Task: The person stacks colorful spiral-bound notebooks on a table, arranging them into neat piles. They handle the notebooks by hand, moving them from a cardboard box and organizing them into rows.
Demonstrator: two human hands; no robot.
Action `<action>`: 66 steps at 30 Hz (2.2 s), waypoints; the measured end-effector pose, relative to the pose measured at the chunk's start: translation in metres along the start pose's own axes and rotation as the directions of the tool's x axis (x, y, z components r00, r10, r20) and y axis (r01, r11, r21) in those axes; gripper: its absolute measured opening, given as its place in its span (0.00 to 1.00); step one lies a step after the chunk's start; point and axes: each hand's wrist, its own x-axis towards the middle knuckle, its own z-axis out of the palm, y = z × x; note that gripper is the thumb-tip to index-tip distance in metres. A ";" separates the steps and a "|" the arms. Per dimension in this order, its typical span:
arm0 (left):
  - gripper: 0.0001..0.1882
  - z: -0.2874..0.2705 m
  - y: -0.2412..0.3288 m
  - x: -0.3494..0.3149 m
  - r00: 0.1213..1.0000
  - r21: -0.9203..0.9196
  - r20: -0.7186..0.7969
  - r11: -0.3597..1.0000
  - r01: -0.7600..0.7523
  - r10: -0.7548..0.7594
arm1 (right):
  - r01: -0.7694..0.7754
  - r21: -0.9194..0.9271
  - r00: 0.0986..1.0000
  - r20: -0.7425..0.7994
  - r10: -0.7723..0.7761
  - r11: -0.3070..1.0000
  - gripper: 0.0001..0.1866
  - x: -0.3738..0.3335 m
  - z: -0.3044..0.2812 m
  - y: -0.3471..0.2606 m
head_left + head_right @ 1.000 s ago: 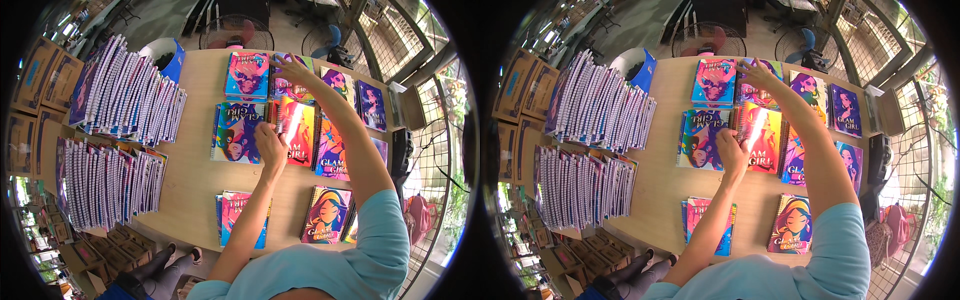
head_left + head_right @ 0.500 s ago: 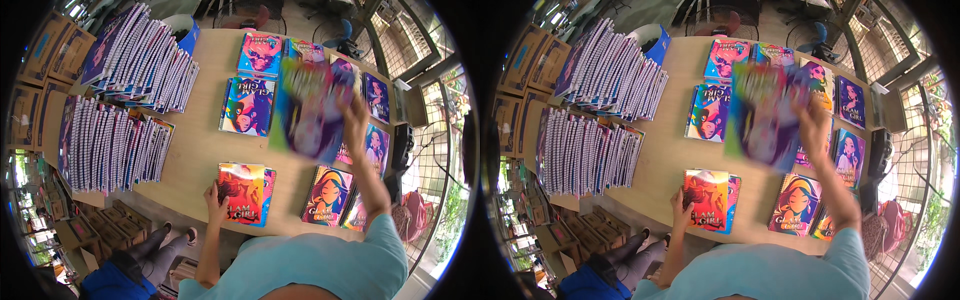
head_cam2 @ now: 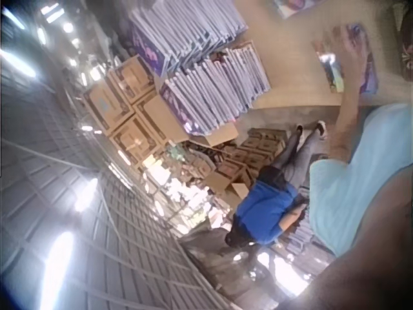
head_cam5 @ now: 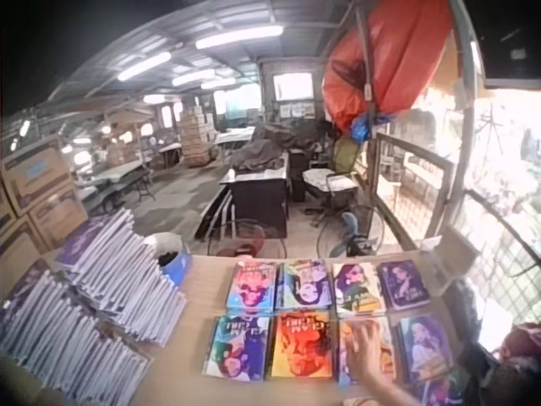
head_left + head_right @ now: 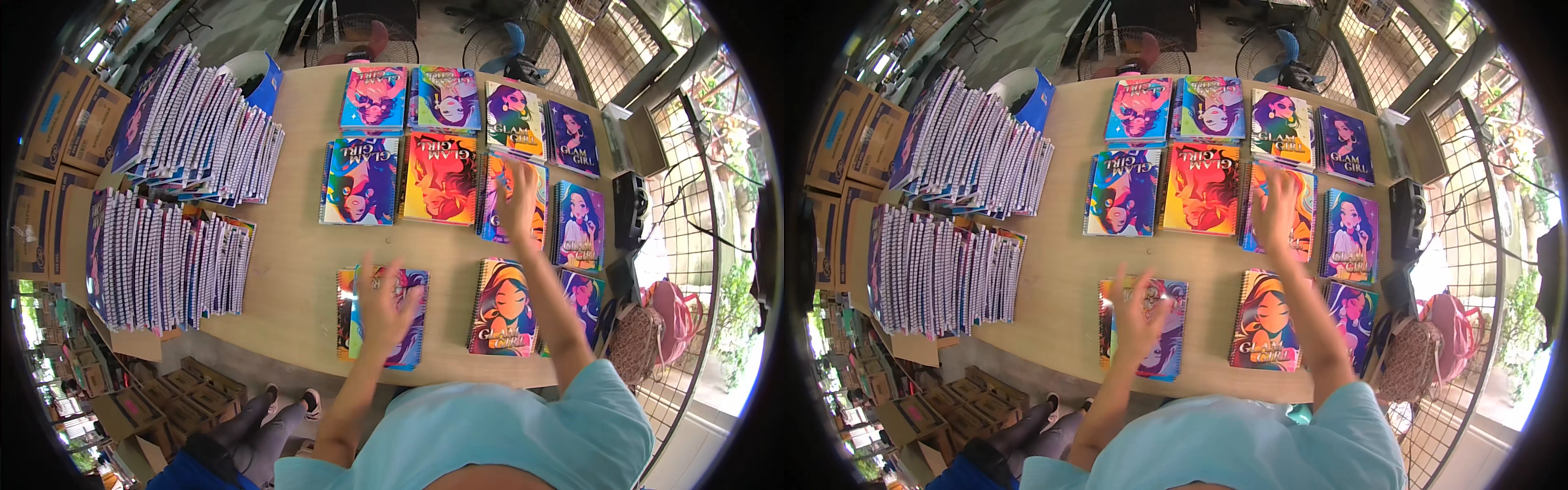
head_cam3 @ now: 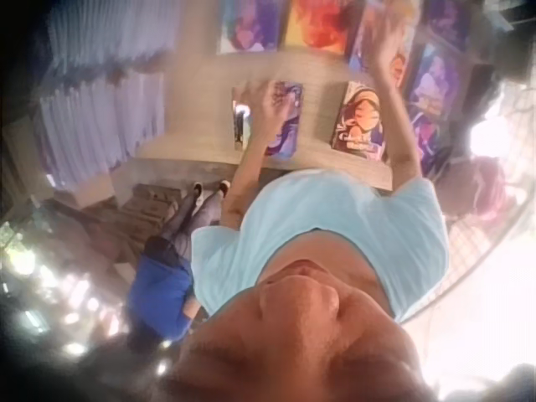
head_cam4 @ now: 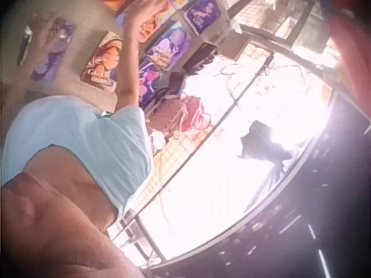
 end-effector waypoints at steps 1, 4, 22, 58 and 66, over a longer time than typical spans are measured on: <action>0.29 0.026 0.020 0.022 0.996 0.024 0.012 0.995 -0.093 0.093 | 0.020 -0.134 0.993 0.115 -0.004 0.991 0.28 0.036 0.009 0.036; 0.26 0.113 0.057 0.085 0.965 0.070 0.054 0.963 -0.260 0.257 | 0.320 -0.402 0.871 0.481 -0.099 0.858 0.31 0.119 0.038 0.105; 0.24 -0.054 -0.049 -0.057 0.908 -0.289 0.024 0.866 0.408 -0.419 | 0.114 0.283 0.984 0.098 -0.147 0.952 0.10 0.077 -0.124 -0.015; 0.23 0.170 0.144 0.066 0.982 -0.498 0.101 0.863 -0.089 0.159 | 0.766 -0.326 0.574 0.735 -0.361 0.554 0.17 0.146 -0.114 0.228; 0.26 -0.055 -0.076 -0.084 0.926 -0.312 0.036 0.877 0.366 -0.375 | -0.349 0.491 0.937 0.165 0.308 0.798 0.15 -0.029 -0.158 -0.050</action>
